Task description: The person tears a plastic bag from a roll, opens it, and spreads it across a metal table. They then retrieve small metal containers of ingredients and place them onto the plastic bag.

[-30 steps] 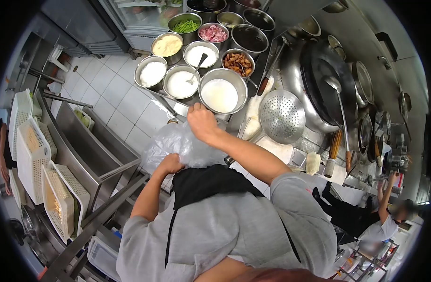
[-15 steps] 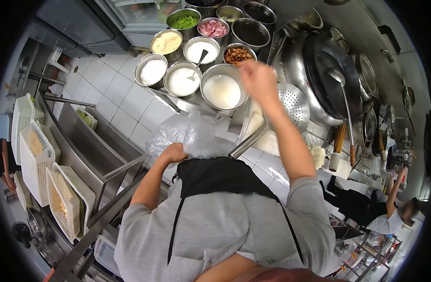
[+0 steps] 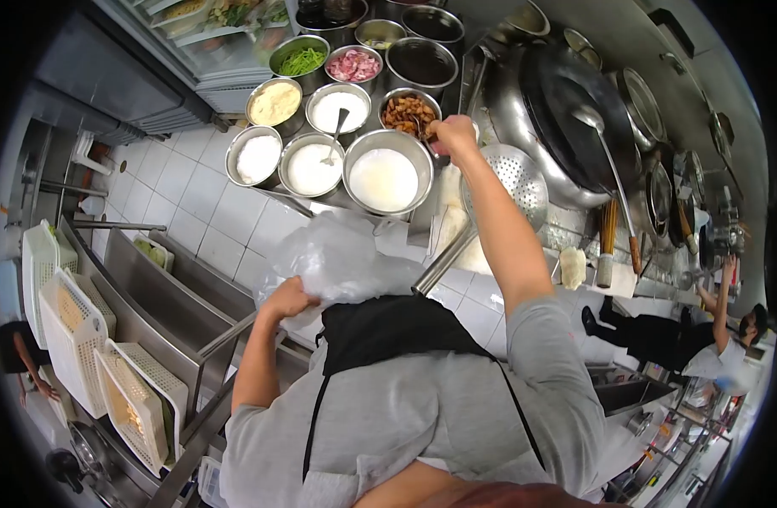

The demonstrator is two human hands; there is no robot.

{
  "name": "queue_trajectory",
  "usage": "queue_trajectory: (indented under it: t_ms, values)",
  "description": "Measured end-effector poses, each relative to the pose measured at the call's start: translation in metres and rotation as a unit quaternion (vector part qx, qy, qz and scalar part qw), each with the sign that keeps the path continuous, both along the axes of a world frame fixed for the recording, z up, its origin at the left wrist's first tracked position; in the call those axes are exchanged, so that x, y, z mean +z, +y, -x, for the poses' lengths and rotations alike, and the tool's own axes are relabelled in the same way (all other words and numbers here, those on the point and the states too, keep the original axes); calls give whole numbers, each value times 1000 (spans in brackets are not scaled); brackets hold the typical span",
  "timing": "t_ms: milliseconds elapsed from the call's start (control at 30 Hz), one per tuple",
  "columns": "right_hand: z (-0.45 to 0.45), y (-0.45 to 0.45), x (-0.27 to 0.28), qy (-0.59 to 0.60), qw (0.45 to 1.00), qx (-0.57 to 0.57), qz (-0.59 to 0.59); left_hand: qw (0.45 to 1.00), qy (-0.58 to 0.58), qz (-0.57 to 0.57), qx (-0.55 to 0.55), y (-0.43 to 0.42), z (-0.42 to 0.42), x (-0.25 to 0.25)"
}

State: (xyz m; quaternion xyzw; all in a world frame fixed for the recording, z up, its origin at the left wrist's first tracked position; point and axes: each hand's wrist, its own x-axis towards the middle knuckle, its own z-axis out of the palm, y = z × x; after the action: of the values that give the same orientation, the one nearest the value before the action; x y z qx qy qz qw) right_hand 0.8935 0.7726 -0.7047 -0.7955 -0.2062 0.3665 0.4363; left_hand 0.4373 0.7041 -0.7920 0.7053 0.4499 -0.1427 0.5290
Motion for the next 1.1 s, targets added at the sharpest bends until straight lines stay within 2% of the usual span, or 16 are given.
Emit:
queue_trajectory:
  t_ms: [67, 100, 167, 267, 333, 400, 467, 600, 633, 700, 767, 833, 867, 933, 1033, 1100]
  values:
    - [-2, 4, 3, -81, 996, -7, 28, 996, 43, 80, 17, 20, -9, 76]
    - [-5, 6, 2, -120, 991, 15, 49, 996, 18, 77, 34, 24, -8, 96]
    - [-4, 8, 1, -87, 996, -3, 33, 995, -33, 71, 65, 28, -4, 130]
    - [-2, 3, 10, -47, 998, -28, -20, 995, -6, 66, 69, 43, 20, 172]
    - [-2, -6, 8, -21, 997, -33, -64, 994, -45, 47, 91, 46, 50, 189]
    - [5, -18, 23, -54, 995, -57, -66, 991, -53, 47, 117, 53, 78, 211]
    - [2, -28, 24, -70, 992, -75, -79, 982, -55, 2, 181, 54, 107, 227]
    - [-13, -37, -2, -39, 980, -138, -137, 969, -69, -198, 130, 61, 142, 260]
    - [-15, -39, -6, -4, 976, -149, -159, 962, -69, -219, 149, 62, 141, 264]
    - [-7, -41, 12, -44, 980, -120, -154, 945, -74, -258, 184, 61, 135, 264]
    - [-15, -44, 9, -115, 973, -121, -159, 937, -98, -279, 185, 76, 105, 258]
    - [-12, -65, 35, -102, 978, -124, -135, 932, -135, -292, 165, 96, 57, 251]
    - [-17, -69, 26, -136, 963, -139, -184, 931, -153, -294, 150, 105, 29, 249]
    - [-19, -108, 54, -105, 963, -139, -205, 929, -190, -298, 111, 112, -30, 248]
    - [-21, -205, 103, 16, 952, -173, -250, 923, -251, -288, 50, 101, -125, 250]
    - [-32, -273, 109, -31, 952, -185, -244, 917, -292, -273, 0, 80, -194, 255]
